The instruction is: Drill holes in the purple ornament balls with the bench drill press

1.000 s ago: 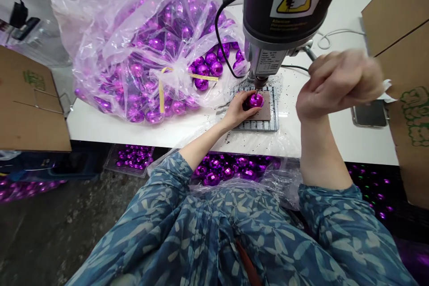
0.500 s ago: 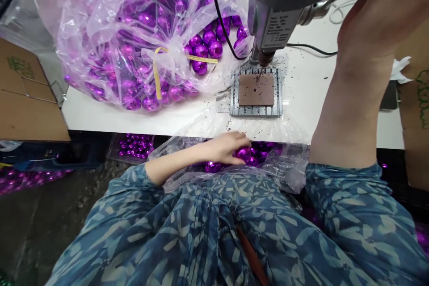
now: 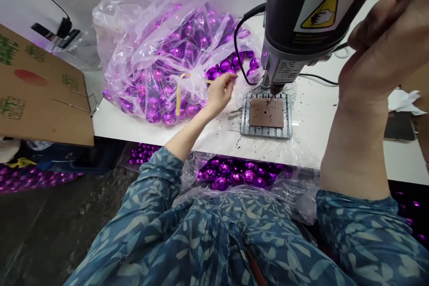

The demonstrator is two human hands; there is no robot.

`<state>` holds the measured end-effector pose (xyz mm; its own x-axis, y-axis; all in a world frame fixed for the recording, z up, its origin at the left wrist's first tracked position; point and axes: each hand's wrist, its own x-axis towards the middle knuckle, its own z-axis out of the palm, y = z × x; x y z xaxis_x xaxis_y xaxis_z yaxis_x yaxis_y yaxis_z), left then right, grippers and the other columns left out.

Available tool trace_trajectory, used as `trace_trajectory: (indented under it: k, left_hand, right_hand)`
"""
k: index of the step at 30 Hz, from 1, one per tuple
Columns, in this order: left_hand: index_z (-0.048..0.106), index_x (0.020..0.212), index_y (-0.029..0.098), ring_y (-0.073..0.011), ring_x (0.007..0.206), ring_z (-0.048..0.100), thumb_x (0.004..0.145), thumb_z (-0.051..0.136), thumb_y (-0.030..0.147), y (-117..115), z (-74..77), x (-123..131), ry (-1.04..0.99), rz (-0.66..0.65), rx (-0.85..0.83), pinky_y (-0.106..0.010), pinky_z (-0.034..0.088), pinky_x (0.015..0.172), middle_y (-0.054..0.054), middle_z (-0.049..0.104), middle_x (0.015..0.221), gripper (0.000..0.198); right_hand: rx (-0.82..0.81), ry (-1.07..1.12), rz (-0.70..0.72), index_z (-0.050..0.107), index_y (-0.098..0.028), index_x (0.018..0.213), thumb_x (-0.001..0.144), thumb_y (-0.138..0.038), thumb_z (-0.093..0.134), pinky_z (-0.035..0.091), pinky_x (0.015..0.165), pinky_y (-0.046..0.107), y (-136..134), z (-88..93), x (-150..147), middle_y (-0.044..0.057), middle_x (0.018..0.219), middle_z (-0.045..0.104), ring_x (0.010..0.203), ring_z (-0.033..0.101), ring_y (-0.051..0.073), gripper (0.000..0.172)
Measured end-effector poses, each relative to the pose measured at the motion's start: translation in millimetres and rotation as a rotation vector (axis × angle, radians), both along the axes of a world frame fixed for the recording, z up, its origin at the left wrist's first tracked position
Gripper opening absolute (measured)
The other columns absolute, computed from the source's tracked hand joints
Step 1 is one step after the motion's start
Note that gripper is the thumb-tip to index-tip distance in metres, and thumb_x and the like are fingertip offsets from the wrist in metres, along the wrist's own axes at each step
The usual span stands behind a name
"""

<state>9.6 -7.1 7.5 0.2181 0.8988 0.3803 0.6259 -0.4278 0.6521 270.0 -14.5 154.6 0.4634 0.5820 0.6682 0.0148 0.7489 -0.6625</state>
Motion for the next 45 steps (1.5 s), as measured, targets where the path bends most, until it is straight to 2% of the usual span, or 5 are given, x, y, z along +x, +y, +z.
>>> trace_trajectory:
  k: [3,7,20,33,45]
  left_hand:
    - [0.073,0.133,0.022,-0.0385,0.142,0.059,0.098,0.063,0.014,68.5,-5.8,-0.3,0.237,0.179,-0.011,-0.060,0.041,0.125,-0.017,0.072,0.140,0.038]
    - [0.075,0.125,0.022,-0.0470,0.154,0.045,0.088,0.074,0.017,94.6,-18.7,4.0,0.378,0.149,-0.093,-0.070,0.029,0.130,-0.018,0.070,0.143,0.037]
    - [0.064,0.123,0.021,-0.0265,0.107,0.078,0.097,0.075,0.056,-14.3,-23.9,-0.4,-0.817,-0.077,-0.631,-0.050,0.067,0.094,-0.015,0.078,0.111,0.045]
    - [0.059,0.127,0.022,-0.0250,0.117,0.077,0.086,0.089,0.051,-34.0,-61.8,67.1,-0.660,-0.189,-0.471,-0.042,0.062,0.103,-0.011,0.079,0.122,0.058]
    - [0.065,0.125,0.022,-0.0214,0.096,0.073,0.081,0.093,0.036,-39.8,-61.6,78.4,-0.449,-0.155,-0.340,-0.038,0.061,0.089,-0.008,0.076,0.120,0.053]
  right_hand:
    - [0.105,0.123,-0.049,0.022,-0.020,0.061,0.081,-0.060,0.066,0.010,0.048,0.024,7.1,-1.4,-5.3,-0.005,0.050,0.024,0.040,0.034,0.002,0.062]
    - [0.119,0.074,-0.015,0.031,-0.021,0.064,0.071,-0.074,0.061,0.010,0.047,0.029,3.5,0.7,-9.1,-0.006,0.048,0.025,0.039,0.031,0.004,0.061]
    - [0.089,0.139,-0.042,0.042,-0.018,0.063,0.057,-0.079,0.064,0.011,0.043,0.026,11.2,-1.0,-6.1,-0.006,0.048,0.024,0.038,0.036,0.005,0.065]
    - [0.095,-0.011,-0.079,0.032,-0.021,0.067,0.063,-0.080,0.049,0.022,0.045,0.020,1.2,6.5,-11.0,-0.007,0.048,0.022,0.040,0.027,-0.002,0.061]
    - [0.071,-0.054,-0.131,0.007,-0.018,0.061,0.061,-0.082,0.043,0.019,0.047,0.011,-7.7,12.6,-15.4,-0.003,0.048,0.021,0.042,0.023,-0.009,0.074]
